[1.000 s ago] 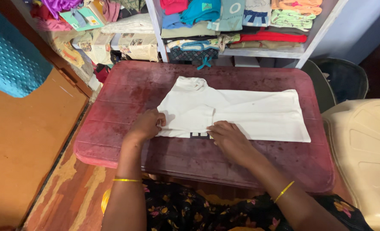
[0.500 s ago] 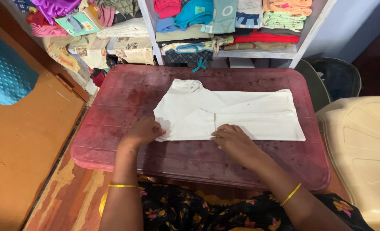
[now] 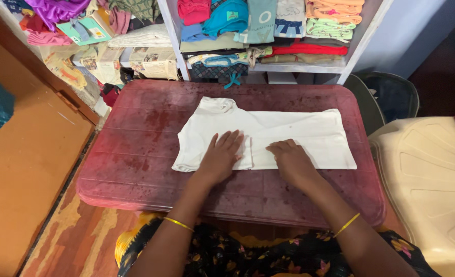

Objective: The person folds a white t-shirt by hand on a low table, smoothing the fabric and folding the sides and sleeves inward, then begins folding a brown garment.

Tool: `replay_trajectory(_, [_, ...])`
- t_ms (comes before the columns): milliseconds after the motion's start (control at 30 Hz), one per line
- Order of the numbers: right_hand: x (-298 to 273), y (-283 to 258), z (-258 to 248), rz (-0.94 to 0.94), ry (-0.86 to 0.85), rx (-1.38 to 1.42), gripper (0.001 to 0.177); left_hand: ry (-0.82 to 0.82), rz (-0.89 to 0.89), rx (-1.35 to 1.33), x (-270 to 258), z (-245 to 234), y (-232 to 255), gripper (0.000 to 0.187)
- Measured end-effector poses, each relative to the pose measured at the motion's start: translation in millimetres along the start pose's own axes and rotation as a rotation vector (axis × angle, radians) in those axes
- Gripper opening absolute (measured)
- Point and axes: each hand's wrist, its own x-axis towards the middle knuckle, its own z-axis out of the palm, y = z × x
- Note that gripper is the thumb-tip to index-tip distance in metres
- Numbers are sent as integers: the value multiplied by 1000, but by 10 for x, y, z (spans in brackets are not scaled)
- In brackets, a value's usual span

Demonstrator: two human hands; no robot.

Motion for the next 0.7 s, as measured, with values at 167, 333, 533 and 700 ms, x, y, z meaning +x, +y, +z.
replay_trajectory(167, [32,25,97,-37,37,-14,41,-43,-52,24,-25,172,300,76])
replay_trajectory(333, [32,37,111,2,23,19,42,-43,-90,3,-18,153,349,76])
replay_trajectory(533, [56,44,288,-135,-67,-21,68,-71,-112,32,-19,174,365,76])
replay_trajectory(700, [11,117,305,-8,-105,-174,82,-71,-131,11,-11,154,388,75])
